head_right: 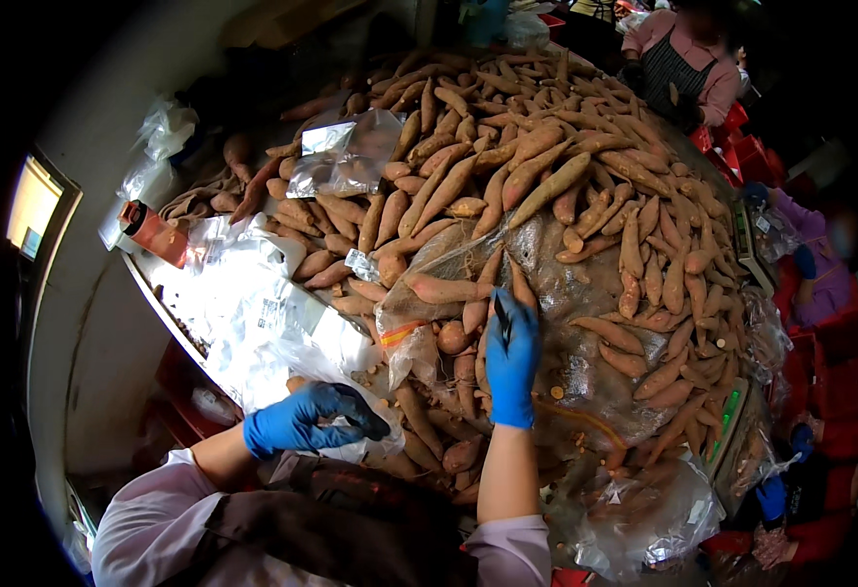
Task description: The person peels a large pile of sweet potatoes using a handheld peeler. They trim the ends, rotate each tuber, and place the peeled pieces into a plastic bag. The work is performed at a table with other workers visible in the background.
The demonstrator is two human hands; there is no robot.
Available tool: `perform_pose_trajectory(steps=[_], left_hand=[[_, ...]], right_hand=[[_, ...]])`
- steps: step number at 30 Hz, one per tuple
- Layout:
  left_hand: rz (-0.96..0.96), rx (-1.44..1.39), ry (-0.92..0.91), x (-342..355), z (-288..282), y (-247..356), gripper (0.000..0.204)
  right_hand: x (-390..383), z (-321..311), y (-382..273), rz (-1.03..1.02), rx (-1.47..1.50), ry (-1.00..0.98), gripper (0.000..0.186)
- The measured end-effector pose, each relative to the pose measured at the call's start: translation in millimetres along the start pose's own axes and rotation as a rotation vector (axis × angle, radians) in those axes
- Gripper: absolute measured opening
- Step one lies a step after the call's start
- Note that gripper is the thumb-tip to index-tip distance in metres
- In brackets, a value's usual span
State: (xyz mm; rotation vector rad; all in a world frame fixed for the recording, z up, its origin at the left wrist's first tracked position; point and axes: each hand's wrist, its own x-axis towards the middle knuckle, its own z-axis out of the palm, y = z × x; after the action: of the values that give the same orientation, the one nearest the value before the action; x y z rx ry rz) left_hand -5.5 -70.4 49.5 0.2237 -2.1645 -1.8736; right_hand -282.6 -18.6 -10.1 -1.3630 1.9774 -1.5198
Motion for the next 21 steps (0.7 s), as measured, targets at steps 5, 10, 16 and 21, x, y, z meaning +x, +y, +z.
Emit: perform_pose_trajectory(steps=[5,10,16,21], left_hand=[[-0.046,-0.046,-0.152,14,36,-18,0.027],[-0.169,-0.141,-0.154,6,43,-36,0.023],[-0.235,-0.187,-0.147,6,40,-44,0.027],[-0.231,-0.132,-0.031,-2,38,-58,0.022]], right_hand=[[21,9,31,0.032,-0.512,-0.073,0.06],[12,4,43,-0.016,-0.375,-0.083,0.042],[27,-8,58,0.175,0.175,-0.047,0.021],[114,-60,53,-0.041,-0.262,0.232,0.022]])
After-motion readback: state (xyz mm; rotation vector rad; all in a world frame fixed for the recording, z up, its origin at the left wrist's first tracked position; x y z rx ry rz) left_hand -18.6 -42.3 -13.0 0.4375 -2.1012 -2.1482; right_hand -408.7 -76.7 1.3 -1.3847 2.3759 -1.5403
